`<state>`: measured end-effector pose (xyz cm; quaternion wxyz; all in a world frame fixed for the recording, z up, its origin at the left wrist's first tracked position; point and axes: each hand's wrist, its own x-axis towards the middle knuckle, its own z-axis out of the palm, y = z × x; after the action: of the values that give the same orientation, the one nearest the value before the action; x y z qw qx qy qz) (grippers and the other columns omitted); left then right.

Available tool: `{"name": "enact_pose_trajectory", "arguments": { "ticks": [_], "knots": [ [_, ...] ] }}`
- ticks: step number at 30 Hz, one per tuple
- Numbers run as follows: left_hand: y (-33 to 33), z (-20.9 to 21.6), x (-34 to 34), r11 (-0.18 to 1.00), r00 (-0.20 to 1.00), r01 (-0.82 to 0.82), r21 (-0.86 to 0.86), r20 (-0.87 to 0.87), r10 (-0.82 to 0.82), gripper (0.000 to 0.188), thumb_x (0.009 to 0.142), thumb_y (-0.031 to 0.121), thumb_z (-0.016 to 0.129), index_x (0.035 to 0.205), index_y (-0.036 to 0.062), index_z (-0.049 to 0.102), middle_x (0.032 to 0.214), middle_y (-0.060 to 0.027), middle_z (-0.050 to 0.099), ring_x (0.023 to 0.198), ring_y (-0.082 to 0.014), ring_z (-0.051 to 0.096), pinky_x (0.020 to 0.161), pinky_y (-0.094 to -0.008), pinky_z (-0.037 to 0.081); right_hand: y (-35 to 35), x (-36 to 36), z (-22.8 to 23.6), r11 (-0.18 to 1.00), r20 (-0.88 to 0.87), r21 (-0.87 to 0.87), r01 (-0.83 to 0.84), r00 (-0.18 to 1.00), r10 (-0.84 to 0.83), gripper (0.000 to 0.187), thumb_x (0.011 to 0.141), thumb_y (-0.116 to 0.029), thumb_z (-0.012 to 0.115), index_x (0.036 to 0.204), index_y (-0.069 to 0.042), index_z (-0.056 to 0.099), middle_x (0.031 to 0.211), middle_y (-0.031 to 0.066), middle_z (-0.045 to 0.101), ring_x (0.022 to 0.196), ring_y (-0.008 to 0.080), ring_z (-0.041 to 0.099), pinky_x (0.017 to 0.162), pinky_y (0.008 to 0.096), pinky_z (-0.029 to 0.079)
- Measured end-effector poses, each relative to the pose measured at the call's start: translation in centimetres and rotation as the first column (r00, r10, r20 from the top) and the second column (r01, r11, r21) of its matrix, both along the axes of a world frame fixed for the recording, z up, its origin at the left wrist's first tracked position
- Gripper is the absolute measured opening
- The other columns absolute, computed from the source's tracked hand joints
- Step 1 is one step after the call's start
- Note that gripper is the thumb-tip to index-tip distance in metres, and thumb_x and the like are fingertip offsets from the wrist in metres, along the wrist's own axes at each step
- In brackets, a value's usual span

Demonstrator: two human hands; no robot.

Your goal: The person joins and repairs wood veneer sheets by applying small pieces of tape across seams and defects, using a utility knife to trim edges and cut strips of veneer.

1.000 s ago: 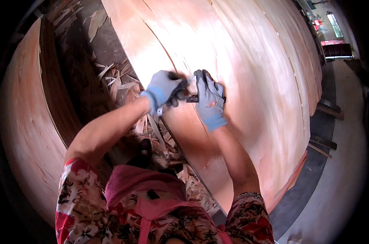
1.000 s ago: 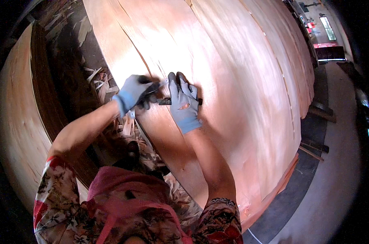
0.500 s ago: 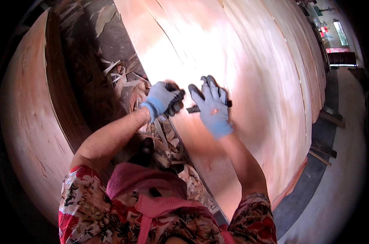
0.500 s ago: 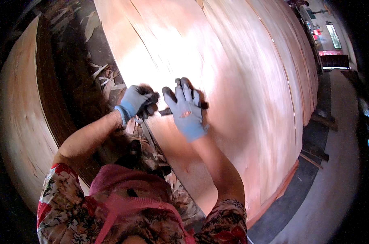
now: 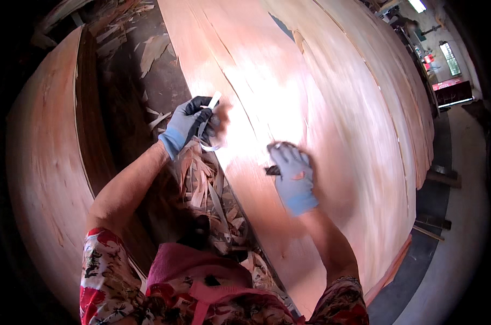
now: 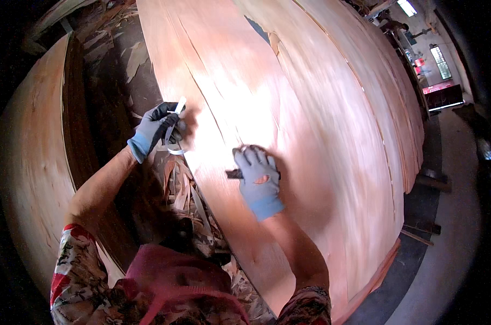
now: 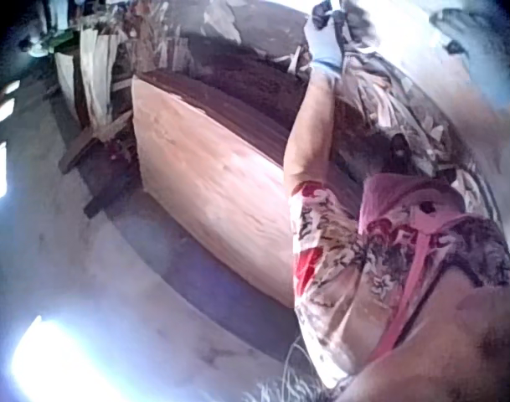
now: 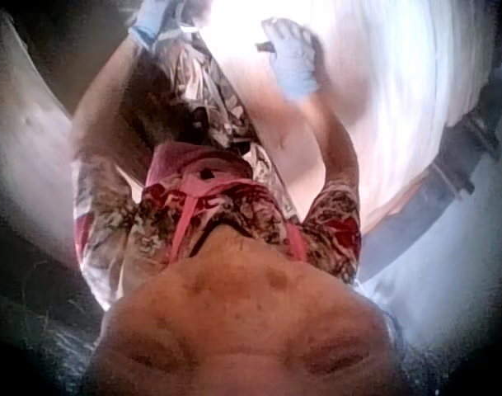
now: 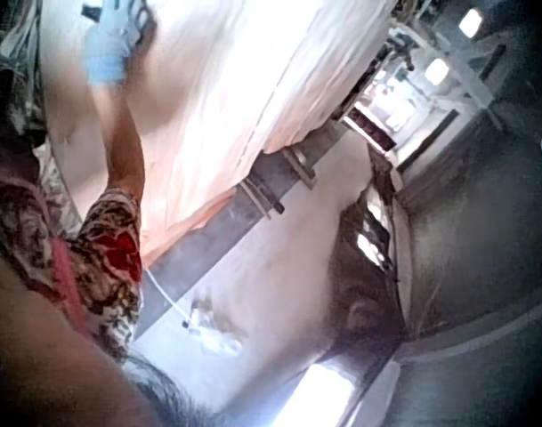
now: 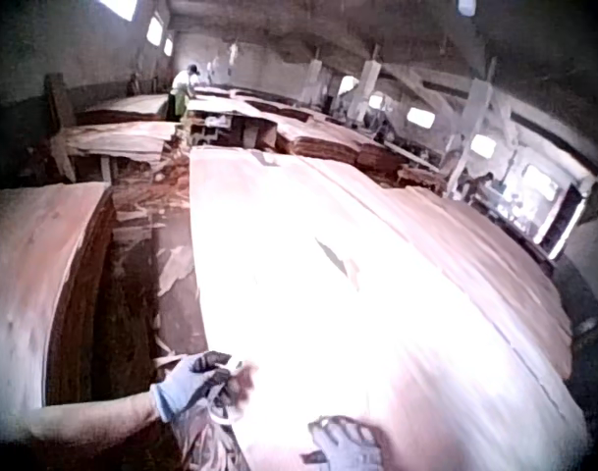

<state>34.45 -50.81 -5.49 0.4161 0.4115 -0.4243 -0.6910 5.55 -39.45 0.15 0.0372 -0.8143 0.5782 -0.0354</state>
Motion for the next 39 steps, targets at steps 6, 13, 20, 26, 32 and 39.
{"name": "enact_pose_trajectory", "arguments": {
  "ticks": [6, 13, 20, 26, 32, 39],
  "knots": [
    [-4.6, 1.6, -2.0, 0.997, 0.995, 0.074, 0.028, 0.061, -0.075, 0.032, 0.101, 0.016, 0.057, 0.13, 0.0019, 0.056, 0.088, -0.0111, 0.072, 0.059, -0.0174, 0.069, 0.05, -0.0259, 0.054, -10.2, 2.3, 0.6, 0.952, 0.137, -0.304, 0.026, 0.99, 0.016, 0.055, 0.082, -0.004, 0.06, 0.136, -0.014, 0.055, 0.136, 0.0099, 0.057, 0.126, 0.0305, 0.053, 0.098, 0.0445, 0.044],
    [-11.0, -0.2, -5.4, 0.995, 0.989, 0.022, 0.095, 0.144, -0.035, 0.023, 0.097, 0.022, 0.065, 0.099, -0.0003, 0.068, 0.076, -0.0119, 0.072, 0.048, -0.0182, 0.063, 0.04, -0.0269, 0.048, -15.7, 3.8, -3.9, 0.957, 0.221, -0.286, 0.045, 0.975, 0.021, 0.077, 0.085, -0.005, 0.056, 0.157, -0.015, 0.031, 0.147, 0.0256, 0.046, 0.135, 0.0353, 0.047, 0.097, 0.0475, 0.043],
    [-12.4, 1.0, -6.4, 0.989, 0.943, 0.086, 0.124, 0.311, -0.121, 0.023, 0.094, 0.019, 0.067, 0.084, -0.0014, 0.07, 0.069, -0.0119, 0.071, 0.044, -0.018, 0.059, 0.039, -0.0286, 0.045, -18.4, 3.7, -6.4, 0.955, 0.1, -0.264, -0.133, 0.981, 0.164, 0.065, 0.093, -0.011, 0.045, 0.156, -0.004, 0.029, 0.146, 0.0262, 0.048, 0.137, 0.0342, 0.045, 0.103, 0.0452, 0.036],
    [-8.8, 1.1, -3.0, 0.968, 0.932, 0.044, 0.245, 0.338, -0.128, 0.024, 0.09, 0.023, 0.074, 0.091, -0.0008, 0.073, 0.068, -0.0079, 0.07, 0.046, -0.0141, 0.062, 0.039, -0.026, 0.046, -18.1, 3.4, -6.2, 0.978, 0.072, -0.186, -0.096, 0.991, 0.111, 0.067, 0.086, -0.003, 0.055, 0.151, -0.003, 0.039, 0.146, 0.0224, 0.049, 0.137, 0.031, 0.046, 0.104, 0.0429, 0.037],
    [-7.5, -0.4, -2.6, 0.96, 0.954, -0.03, 0.278, 0.295, -0.056, 0.028, 0.092, 0.028, 0.074, 0.091, 0.0003, 0.072, 0.07, -0.0087, 0.07, 0.049, -0.0156, 0.066, 0.038, -0.0268, 0.048, -18.6, 3.3, -6.2, 0.961, 0.042, -0.199, -0.194, 0.978, 0.206, 0.056, 0.089, -0.004, 0.049, 0.145, -0.006, 0.047, 0.145, 0.0195, 0.051, 0.14, 0.0306, 0.043, 0.104, 0.0451, 0.037],
    [-8.3, -0.1, -2.4, 0.953, 0.96, -0.009, 0.303, 0.27, -0.077, 0.026, 0.092, 0.026, 0.073, 0.091, 0.0004, 0.073, 0.072, -0.0077, 0.071, 0.049, -0.0159, 0.065, 0.038, -0.0272, 0.049, -19.3, 3.6, -5.1, 0.995, 0.192, -0.066, -0.081, 0.977, 0.092, 0.051, 0.09, -0.024, 0.064, 0.139, -0.015, 0.054, 0.142, 0.0159, 0.052, 0.138, 0.0324, 0.043, 0.103, 0.0496, 0.036]
  ]
}}
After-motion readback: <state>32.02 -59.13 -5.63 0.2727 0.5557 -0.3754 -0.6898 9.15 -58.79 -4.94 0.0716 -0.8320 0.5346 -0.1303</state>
